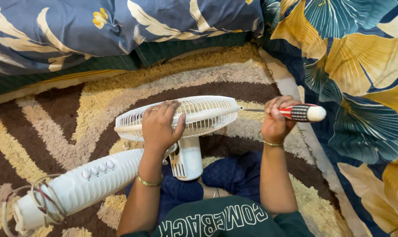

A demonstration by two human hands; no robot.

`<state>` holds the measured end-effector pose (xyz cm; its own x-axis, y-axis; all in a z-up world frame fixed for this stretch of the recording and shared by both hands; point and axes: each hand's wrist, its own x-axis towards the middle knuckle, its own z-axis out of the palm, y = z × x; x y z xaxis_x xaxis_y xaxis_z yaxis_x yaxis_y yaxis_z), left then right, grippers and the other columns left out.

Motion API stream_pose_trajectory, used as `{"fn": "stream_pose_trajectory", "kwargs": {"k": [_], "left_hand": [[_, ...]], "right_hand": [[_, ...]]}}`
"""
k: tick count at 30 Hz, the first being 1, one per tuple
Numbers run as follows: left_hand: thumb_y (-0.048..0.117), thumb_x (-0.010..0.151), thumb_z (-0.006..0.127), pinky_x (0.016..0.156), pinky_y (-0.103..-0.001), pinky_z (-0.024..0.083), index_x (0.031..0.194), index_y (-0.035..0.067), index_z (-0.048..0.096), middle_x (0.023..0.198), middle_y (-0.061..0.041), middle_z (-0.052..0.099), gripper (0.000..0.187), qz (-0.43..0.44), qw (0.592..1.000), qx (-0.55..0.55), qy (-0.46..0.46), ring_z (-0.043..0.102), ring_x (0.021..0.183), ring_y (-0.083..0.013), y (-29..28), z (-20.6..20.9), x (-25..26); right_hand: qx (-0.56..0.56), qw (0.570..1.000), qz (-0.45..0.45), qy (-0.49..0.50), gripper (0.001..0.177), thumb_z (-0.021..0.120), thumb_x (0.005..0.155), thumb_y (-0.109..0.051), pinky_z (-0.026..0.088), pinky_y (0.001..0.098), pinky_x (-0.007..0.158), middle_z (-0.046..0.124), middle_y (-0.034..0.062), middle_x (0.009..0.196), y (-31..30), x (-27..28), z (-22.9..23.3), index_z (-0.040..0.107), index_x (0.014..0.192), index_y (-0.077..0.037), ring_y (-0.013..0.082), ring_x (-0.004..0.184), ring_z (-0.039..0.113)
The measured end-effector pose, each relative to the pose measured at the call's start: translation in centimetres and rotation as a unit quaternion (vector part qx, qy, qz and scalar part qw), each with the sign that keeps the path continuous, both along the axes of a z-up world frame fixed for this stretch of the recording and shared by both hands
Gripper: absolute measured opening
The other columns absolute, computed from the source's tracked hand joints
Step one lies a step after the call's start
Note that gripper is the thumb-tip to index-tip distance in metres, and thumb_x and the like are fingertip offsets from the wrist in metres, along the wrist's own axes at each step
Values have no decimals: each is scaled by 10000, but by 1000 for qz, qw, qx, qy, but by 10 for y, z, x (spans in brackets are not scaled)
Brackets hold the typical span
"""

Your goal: The person sits on a rug and uses a screwdriver to remove and reattach the front grille of a white pedestal fan. They unscrew fasteners, detach the grille, then reposition and re-secure it to the fan head.

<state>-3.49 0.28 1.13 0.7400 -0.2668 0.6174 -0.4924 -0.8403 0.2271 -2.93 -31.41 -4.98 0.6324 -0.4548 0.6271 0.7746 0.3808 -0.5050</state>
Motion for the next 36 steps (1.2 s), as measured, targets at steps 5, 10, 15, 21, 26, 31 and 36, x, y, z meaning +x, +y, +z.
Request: {"fn": "stream_pose_trajectory", "kwargs": {"k": [5,10,15,21,26,31,36], "left_hand": [[356,871,625,1070,-514,395,1187,80,700,1231,-121,711,426,38,998,52,-7,624,1247,-318,-26,1,-1],[490,910,635,988,-506,440,1082,72,696,1116,-126,713,456,-29,993,95,66,645,1138,-321,-73,9,18],[640,788,711,803,-463,481,1024,42,692,990,-131,704,643,-47,980,145,126,659,963,-327,-78,15,22],[628,766,737,820,-455,484,1091,38,694,1078,-129,716,675,-61,976,152,145,670,1024,-299,-80,7,20],[629,755,748,865,-466,487,1112,30,694,1184,-161,714,699,-61,979,141,134,666,1067,-311,-78,3,24],[619,744,750,891,-475,485,1127,25,694,1208,-178,711,709,-61,982,125,131,664,1102,-322,-76,2,25],[617,766,742,935,-481,479,1142,19,692,1230,-182,705,708,-58,977,125,161,653,1152,-332,-75,2,26]], "right_hand": [[-27,999,-23,26,273,633,904,20,471,303,739,509,77,993,4,19,-27,478,1093,-102,182,838,520],[-33,997,-68,23,296,634,903,48,485,333,765,516,81,989,-1,27,-49,473,1100,-104,182,844,520],[-46,996,-67,23,297,620,898,46,498,351,827,531,83,1004,-11,15,-57,478,1106,-110,185,877,538],[-23,995,-99,13,288,612,874,53,481,346,860,526,87,1001,-13,7,-54,495,1095,-89,205,881,538],[22,996,-87,8,313,610,843,54,477,351,891,519,82,986,-16,7,-50,480,1085,-96,214,934,531],[-13,995,-101,15,281,595,857,50,476,355,882,519,84,983,-10,9,-49,484,1071,-94,215,932,530],[-10,998,-68,12,279,580,855,41,474,367,943,512,72,998,-7,4,-50,478,1071,-103,200,942,523]]}}
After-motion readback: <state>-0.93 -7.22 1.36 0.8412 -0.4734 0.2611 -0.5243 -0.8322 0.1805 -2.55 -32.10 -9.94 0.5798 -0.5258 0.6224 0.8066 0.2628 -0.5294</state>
